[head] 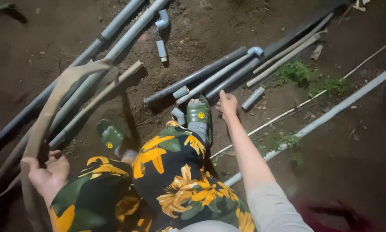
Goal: Assembling PVC pipes and connectors on the ground to create a plumbing layout
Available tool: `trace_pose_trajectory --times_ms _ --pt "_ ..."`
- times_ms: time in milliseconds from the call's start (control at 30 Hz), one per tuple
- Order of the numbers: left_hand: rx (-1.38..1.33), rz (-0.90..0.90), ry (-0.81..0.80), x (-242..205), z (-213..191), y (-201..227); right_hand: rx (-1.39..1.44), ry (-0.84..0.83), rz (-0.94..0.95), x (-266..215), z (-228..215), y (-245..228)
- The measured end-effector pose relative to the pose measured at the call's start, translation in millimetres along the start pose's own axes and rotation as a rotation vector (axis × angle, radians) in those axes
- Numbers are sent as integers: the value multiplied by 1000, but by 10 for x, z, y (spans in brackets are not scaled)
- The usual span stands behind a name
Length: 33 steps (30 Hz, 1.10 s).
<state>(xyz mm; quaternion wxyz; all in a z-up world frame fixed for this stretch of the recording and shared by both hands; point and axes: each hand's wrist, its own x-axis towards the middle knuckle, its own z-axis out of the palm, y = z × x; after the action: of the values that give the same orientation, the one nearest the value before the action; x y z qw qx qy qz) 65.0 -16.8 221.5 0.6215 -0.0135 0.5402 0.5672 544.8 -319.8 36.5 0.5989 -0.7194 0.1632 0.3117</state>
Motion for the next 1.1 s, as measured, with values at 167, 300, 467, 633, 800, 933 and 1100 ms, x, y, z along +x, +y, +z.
trace_pose_trajectory --times_ms 167,300,467,633,800,933,1100 --pt "-43 -19 39 142 0 -9 167 113 56 329 319 111" --pt "-38 -20 21 62 90 9 -455 460 -292 536 319 306" --pt "-90 -116 -107 319 -188 277 -685 306 -671 353 483 202" --pt "-280 2 -5 58 80 248 -821 103 -577 357 777 356" --pt "-133 35 -148 -105 150 48 -735 77 -639 291 860 413" --pt "58 47 -173 -170 -123 -165 -556 140 -422 535 812 350" --pt "134 50 -246 -179 -172 -292 -487 97 -61 -341 1295 -292"
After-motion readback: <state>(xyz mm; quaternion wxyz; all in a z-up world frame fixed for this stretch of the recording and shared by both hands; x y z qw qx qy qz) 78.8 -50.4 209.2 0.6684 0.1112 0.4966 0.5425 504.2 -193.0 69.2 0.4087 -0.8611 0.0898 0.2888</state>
